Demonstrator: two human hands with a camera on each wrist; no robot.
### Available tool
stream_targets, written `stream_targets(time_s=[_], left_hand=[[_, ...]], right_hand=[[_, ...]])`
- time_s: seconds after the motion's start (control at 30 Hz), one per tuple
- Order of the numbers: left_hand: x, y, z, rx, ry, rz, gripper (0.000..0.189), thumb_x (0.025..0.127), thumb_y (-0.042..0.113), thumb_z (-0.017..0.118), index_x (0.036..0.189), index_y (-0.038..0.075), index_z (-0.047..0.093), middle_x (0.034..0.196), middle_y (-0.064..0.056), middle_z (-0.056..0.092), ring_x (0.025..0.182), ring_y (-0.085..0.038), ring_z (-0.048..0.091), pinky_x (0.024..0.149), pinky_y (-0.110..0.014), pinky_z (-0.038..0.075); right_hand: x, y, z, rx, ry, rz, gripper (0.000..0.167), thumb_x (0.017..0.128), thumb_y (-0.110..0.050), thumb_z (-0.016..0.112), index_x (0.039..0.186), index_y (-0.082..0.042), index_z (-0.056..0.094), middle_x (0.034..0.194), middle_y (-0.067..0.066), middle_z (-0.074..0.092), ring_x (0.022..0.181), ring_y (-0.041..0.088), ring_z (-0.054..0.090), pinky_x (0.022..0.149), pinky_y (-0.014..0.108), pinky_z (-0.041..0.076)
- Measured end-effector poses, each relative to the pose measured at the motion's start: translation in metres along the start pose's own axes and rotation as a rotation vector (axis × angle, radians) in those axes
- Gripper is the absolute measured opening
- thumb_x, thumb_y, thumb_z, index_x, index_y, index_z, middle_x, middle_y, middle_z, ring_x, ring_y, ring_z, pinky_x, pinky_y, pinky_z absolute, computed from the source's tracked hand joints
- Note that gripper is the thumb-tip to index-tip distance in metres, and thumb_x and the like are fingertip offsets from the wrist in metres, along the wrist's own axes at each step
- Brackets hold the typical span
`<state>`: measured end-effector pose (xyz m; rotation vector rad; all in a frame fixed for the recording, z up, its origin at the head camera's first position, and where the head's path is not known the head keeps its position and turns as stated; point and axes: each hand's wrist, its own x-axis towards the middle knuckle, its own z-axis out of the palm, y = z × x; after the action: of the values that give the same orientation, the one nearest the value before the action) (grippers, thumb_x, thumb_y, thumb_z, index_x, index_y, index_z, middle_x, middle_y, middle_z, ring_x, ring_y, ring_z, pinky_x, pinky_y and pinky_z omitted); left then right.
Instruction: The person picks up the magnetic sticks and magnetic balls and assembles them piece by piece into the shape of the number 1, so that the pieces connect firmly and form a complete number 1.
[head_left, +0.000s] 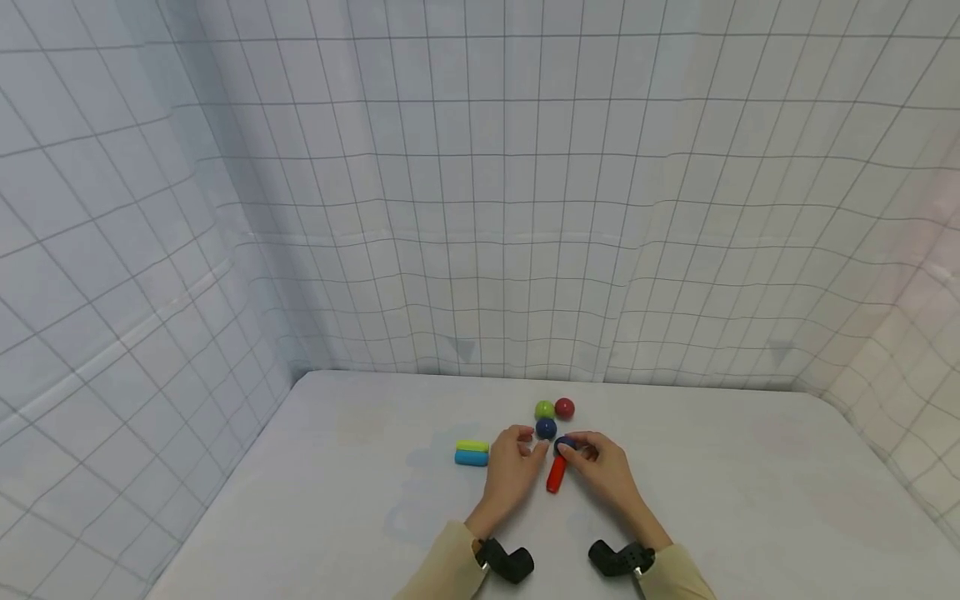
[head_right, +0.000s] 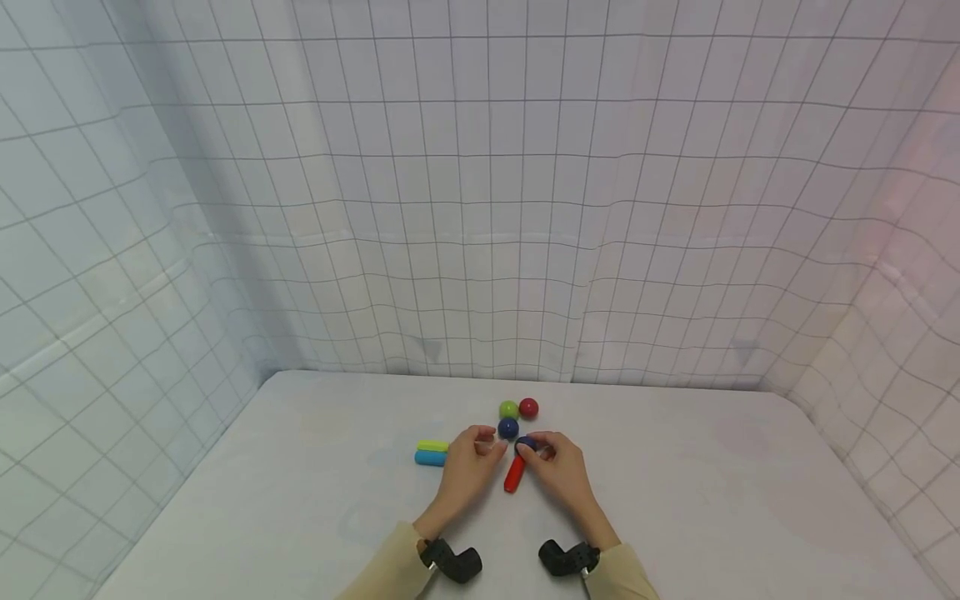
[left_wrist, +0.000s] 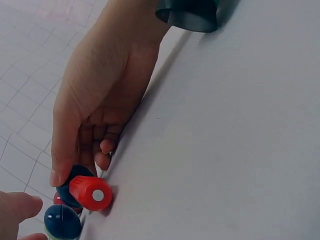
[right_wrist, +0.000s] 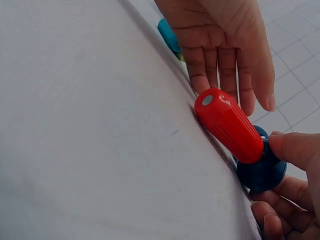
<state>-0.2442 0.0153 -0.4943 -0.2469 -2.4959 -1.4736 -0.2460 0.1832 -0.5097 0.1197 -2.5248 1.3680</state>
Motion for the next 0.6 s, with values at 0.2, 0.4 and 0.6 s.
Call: stream_targets(time_s=[0.2, 0.4, 0.6], left_hand=[[0.009, -0.002, 0.005, 0.015, 0.033, -0.010, 0.037, 0.087, 0.027, 0.070, 0.111, 0.002, 0.061, 0.101, -0.007, 0.061, 0.081, -0.015, 0.056, 0.070, -0.028, 0.048], [0.013, -0.002, 0.010, 0.020, 0.042, -0.008, 0.040, 0.086, 0.030, 0.071, 0.111, 0.000, 0.061, 0.100, -0.008, 0.061, 0.083, -0.017, 0.059, 0.072, -0.032, 0.050], [0.016, 0.000, 0.011, 0.037, 0.029, -0.039, 0.041, 0.085, 0.031, 0.071, 0.108, 0.000, 0.061, 0.093, -0.007, 0.060, 0.079, -0.017, 0.055, 0.068, -0.031, 0.047]], right_hand=[[-0.001, -0.001, -0.001, -0.004, -0.007, 0.011, 0.026, 0.084, -0.021, 0.074, 0.104, -0.006, 0.070, 0.081, -0.001, 0.057, 0.070, 0.014, 0.049, 0.060, 0.025, 0.041], [-0.001, -0.001, -0.001, -0.020, 0.004, -0.010, 0.025, 0.084, -0.021, 0.074, 0.103, -0.006, 0.070, 0.081, -0.002, 0.058, 0.069, 0.013, 0.048, 0.059, 0.025, 0.040], [0.000, -0.001, -0.001, -0.015, -0.001, 0.005, 0.025, 0.084, -0.021, 0.074, 0.104, -0.007, 0.070, 0.083, -0.002, 0.059, 0.070, 0.014, 0.049, 0.061, 0.025, 0.041]])
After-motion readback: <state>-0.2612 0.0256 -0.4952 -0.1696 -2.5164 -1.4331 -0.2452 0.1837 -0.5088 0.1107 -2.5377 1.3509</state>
